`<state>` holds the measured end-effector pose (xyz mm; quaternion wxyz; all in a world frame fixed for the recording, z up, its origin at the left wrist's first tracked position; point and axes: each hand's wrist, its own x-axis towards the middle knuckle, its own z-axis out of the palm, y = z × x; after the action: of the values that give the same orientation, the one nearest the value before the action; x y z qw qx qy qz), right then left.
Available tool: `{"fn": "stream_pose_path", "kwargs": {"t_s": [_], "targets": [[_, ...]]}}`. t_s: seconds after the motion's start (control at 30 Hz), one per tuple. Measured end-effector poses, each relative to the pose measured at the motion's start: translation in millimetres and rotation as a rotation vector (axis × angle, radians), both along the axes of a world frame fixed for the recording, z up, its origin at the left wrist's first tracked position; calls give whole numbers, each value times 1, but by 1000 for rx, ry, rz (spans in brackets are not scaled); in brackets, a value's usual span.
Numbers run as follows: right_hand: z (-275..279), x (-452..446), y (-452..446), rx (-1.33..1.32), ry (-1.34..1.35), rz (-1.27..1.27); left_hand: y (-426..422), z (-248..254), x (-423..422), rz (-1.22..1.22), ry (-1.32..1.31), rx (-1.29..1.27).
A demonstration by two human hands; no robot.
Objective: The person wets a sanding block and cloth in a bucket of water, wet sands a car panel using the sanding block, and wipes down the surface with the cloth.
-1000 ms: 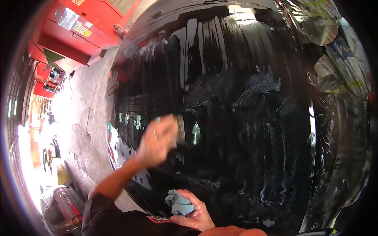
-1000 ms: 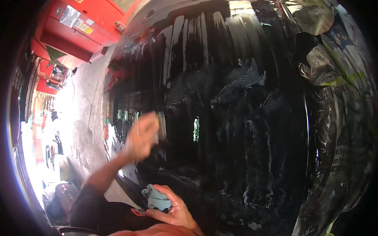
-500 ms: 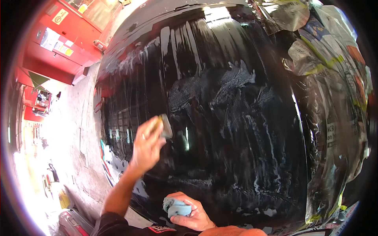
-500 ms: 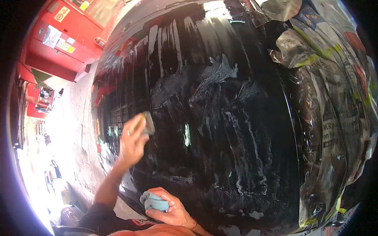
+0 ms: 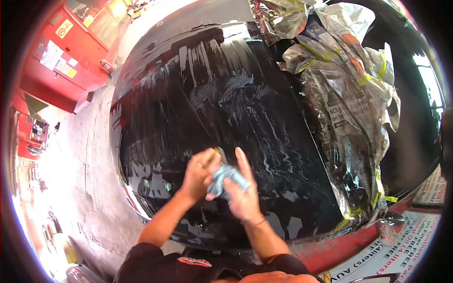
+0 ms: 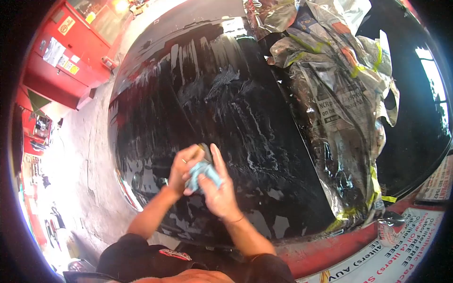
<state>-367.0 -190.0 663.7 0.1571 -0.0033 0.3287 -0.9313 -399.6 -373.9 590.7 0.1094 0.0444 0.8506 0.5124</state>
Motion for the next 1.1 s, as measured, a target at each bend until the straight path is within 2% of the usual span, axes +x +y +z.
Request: {"fn": "stream_pose_path", "kwargs": {"t_s": [0.07, 0.13, 0.2, 0.27, 0.33, 0.47, 0.5, 0.53, 0.6, 0.63, 0.67, 0.7, 0.73, 0.8, 0.83, 0.87, 0.9, 0.93, 1.0, 1.03, 1.07, 1.1], "targets": [[-21, -26, 36, 321, 278, -118, 44, 3, 32, 55, 661, -553], [-3, -45, 62, 143, 81, -248, 69, -3, 18, 19, 665, -431], [15, -69, 81, 217, -63, -365, 97, 5, -5, -25, 671, -412], [9, -106, 95, 370, -29, -370, 120, -7, -44, 64, 717, -372], [29, -146, 85, 365, -44, -325, 142, 2, -84, 148, 706, -361], [47, -249, 41, 513, -10, -251, 156, -14, -167, 112, 653, -376], [35, -279, 30, 508, 65, -193, 153, -24, -186, 67, 688, -382], [10, -312, 21, 836, 302, -324, 153, -15, -196, 61, 690, -383], [7, -320, 14, 1021, 329, -414, 154, 6, -212, 131, 616, -133], [-1, -306, 28, 1104, 374, -458, 149, -2, -220, 105, 703, -142], [3, -269, 44, 1175, 397, -507, 138, -17, -231, -38, 482, -89], [11, -223, 53, 991, 279, -525, 136, -17, -233, -9, 675, -255], [13, -183, 66, 916, 221, -545, 142, -10, -228, 27, 860, -405], [6, -107, 82, 1011, 276, -592, 142, -6, -238, 69, 808, -405], [-1, -77, 83, 1005, 212, -504, 134, -8, -257, 21, 861, -496], [-11, -58, 80, 883, 238, -446, 128, -4, -276, 47, 843, -501], [-17, -51, 80, 849, 304, -374, 124, 5, -294, 109, 783, -479], [-20, -51, 81, 791, 325, -314, 107, -10, -328, 71, 882, -583], [-9, -68, 96, 776, 387, -176, 87, -2, -381, 55, 848, -698], [-10, -68, 106, 619, 222, -109, 76, 1, -412, 42, 886, -717], [-16, -61, 116, 457, 56, -42, 72, 7, -440, 98, 818, -661], [-29, -56, 125, 209, -91, 12, 65, 8, -469, 146, 756, -715]]}}
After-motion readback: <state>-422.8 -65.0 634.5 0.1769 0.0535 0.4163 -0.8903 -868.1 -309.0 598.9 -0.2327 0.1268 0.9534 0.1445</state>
